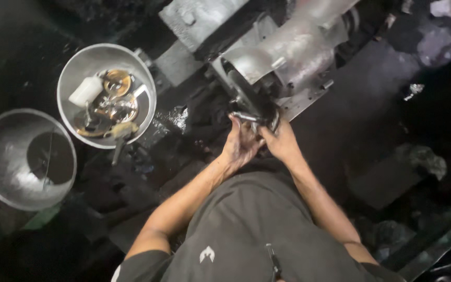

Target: The person grinds several small metal parts against a bench grinder wheel, rotating each piece to smooth its surfaces. After grinding, the person places the finished parts into a metal bowl and picks up the next part to continue the process.

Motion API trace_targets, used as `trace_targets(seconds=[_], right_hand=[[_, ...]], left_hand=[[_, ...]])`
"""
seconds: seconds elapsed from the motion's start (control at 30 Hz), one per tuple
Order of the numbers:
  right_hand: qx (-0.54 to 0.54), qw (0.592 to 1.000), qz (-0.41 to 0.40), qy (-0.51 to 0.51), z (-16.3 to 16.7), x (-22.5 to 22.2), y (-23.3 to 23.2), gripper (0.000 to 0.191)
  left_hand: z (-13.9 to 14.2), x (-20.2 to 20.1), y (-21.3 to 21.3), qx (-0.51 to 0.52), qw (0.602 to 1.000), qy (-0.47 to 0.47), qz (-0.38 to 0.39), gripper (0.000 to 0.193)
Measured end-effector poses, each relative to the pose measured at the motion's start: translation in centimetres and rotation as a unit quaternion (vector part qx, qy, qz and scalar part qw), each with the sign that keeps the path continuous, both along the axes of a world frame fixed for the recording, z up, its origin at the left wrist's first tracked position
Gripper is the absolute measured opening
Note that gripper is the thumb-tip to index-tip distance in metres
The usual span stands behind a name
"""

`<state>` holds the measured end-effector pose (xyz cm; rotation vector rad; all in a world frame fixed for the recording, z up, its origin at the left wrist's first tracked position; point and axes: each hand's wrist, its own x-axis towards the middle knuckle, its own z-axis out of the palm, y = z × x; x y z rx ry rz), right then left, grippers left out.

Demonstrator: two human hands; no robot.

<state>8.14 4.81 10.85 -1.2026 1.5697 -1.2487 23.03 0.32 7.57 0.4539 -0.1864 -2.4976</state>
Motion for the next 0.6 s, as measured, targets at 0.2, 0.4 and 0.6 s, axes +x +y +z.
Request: trace_targets(seconds=[0.2, 0.4, 0.6], right_hand=[[0.104, 0.981, -0.037, 0.161, -1.1, -0.9, -1.4, 0.075], [0.247, 0.945, -0.072, 0.203, -0.5, -3.1, 1.1, 0.08], [0.222, 0.954, -0.138, 0.145, 3.6, -4.1, 3.7, 0.08]], left_hand=[[-0.7, -1.2, -0.4, 0.056, 0.995, 0.052, 0.056, 0.097], [-1.1, -4.3, 0.8, 0.14, 0.987, 0.082, -0.013, 0.101], [-0.4, -6.1, 1.8, 0.021, 0.995, 0.046, -0.088, 0.086]])
